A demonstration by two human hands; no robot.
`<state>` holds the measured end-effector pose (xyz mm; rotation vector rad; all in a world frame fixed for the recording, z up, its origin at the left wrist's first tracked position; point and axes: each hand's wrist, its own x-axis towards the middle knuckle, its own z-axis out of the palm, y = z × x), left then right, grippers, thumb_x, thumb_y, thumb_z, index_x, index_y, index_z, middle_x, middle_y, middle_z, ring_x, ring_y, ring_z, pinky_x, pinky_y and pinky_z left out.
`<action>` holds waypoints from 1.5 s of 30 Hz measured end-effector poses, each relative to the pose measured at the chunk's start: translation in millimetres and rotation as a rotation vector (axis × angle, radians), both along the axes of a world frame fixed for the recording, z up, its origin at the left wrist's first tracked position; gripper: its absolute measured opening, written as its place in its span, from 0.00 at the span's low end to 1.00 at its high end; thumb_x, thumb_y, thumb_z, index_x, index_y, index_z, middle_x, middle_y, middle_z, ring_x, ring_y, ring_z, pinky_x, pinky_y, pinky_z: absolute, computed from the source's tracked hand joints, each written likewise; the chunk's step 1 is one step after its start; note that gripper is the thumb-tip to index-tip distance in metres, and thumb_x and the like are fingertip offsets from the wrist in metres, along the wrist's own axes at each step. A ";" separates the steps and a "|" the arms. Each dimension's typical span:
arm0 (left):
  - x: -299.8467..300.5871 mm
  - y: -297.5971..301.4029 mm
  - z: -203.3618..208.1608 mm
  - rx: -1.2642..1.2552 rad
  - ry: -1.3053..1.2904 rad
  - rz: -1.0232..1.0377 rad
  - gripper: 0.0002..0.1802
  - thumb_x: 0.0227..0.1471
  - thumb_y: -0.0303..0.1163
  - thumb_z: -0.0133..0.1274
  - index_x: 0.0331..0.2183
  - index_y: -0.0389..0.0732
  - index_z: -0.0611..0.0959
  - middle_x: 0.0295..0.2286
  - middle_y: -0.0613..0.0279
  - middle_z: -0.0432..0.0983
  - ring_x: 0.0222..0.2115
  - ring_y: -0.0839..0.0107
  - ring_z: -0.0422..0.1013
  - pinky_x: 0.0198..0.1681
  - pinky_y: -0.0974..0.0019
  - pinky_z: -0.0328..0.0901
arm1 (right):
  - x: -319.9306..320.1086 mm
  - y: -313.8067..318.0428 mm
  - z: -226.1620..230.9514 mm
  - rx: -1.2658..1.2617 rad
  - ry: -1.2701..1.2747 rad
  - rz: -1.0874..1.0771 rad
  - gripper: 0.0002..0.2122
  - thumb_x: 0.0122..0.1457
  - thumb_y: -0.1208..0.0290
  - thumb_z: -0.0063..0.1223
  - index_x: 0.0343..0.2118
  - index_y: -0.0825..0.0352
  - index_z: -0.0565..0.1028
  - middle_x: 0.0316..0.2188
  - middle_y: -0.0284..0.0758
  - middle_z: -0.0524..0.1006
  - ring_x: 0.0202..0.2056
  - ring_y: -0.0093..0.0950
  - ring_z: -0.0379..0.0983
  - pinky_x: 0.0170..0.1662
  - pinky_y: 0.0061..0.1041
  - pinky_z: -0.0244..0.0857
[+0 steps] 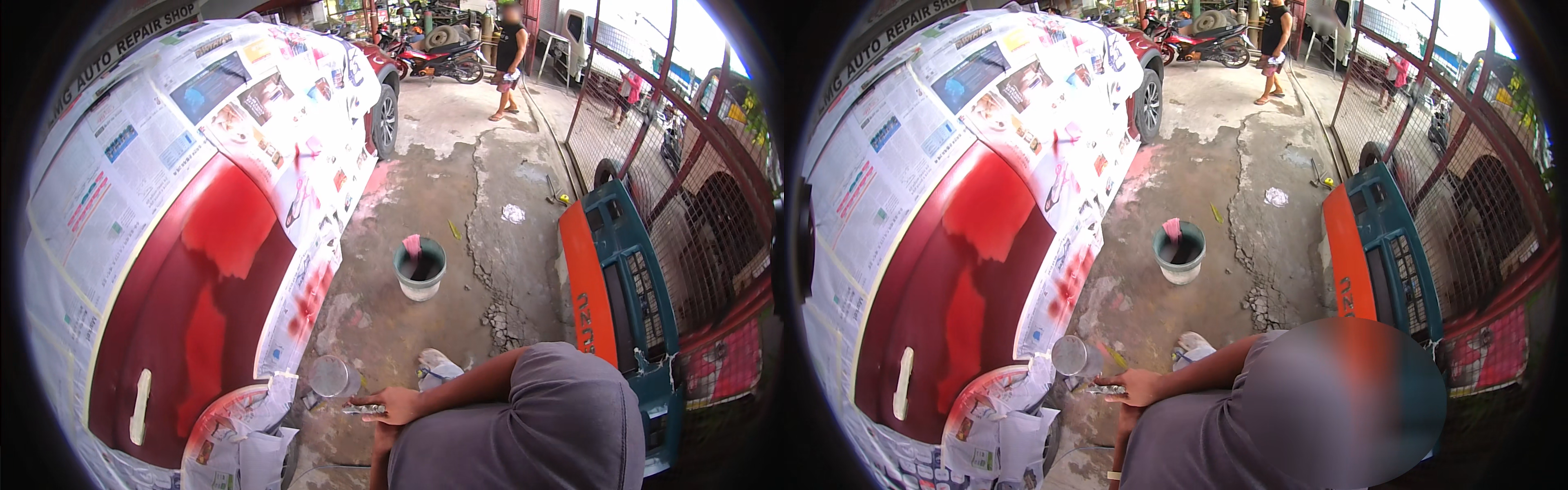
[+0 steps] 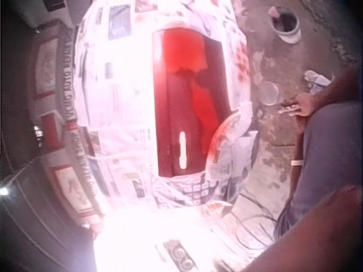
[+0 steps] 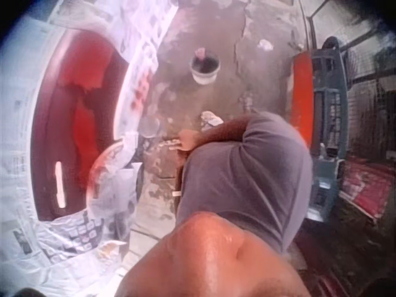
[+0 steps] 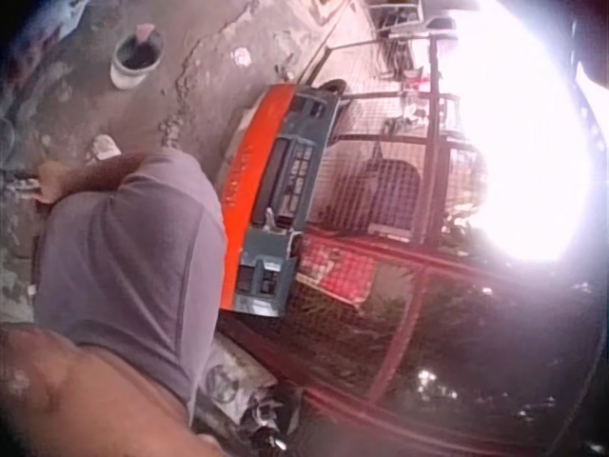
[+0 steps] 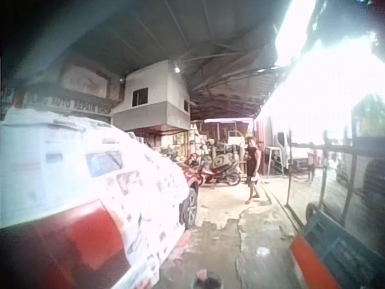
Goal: The person prepares red paint and uses a spray gun to apply it to a car door that is masked with newspaper. They walk to the work area, then repeatedly spray the door surface in overlapping passes while another person stands nearby.
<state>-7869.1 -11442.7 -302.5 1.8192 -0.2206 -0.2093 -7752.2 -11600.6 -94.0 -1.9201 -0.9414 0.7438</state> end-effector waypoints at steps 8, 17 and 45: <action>37.4 -3.0 32.5 0.197 0.033 0.070 0.31 0.61 0.36 0.53 0.62 0.40 0.66 0.58 0.48 0.66 0.59 0.57 0.64 0.60 0.54 0.60 | 30.9 8.1 -24.4 0.115 -0.013 0.002 0.26 0.64 0.53 0.52 0.65 0.46 0.64 0.51 0.45 0.77 0.48 0.49 0.75 0.51 0.39 0.69; 91.1 -49.3 72.8 -0.025 0.081 0.229 0.26 0.57 0.32 0.56 0.56 0.38 0.72 0.53 0.47 0.71 0.55 0.57 0.68 0.55 0.53 0.65 | 71.5 -23.8 28.2 0.057 0.048 -0.098 0.25 0.63 0.54 0.56 0.61 0.56 0.70 0.45 0.50 0.79 0.47 0.51 0.76 0.50 0.39 0.69; 181.3 -42.3 219.1 0.519 0.333 0.672 0.12 0.53 0.34 0.62 0.31 0.33 0.88 0.20 0.49 0.81 0.16 0.58 0.78 0.21 0.59 0.70 | 132.8 -89.6 -14.2 0.175 -0.016 0.094 0.25 0.64 0.51 0.52 0.62 0.55 0.67 0.37 0.49 0.79 0.38 0.51 0.77 0.41 0.45 0.69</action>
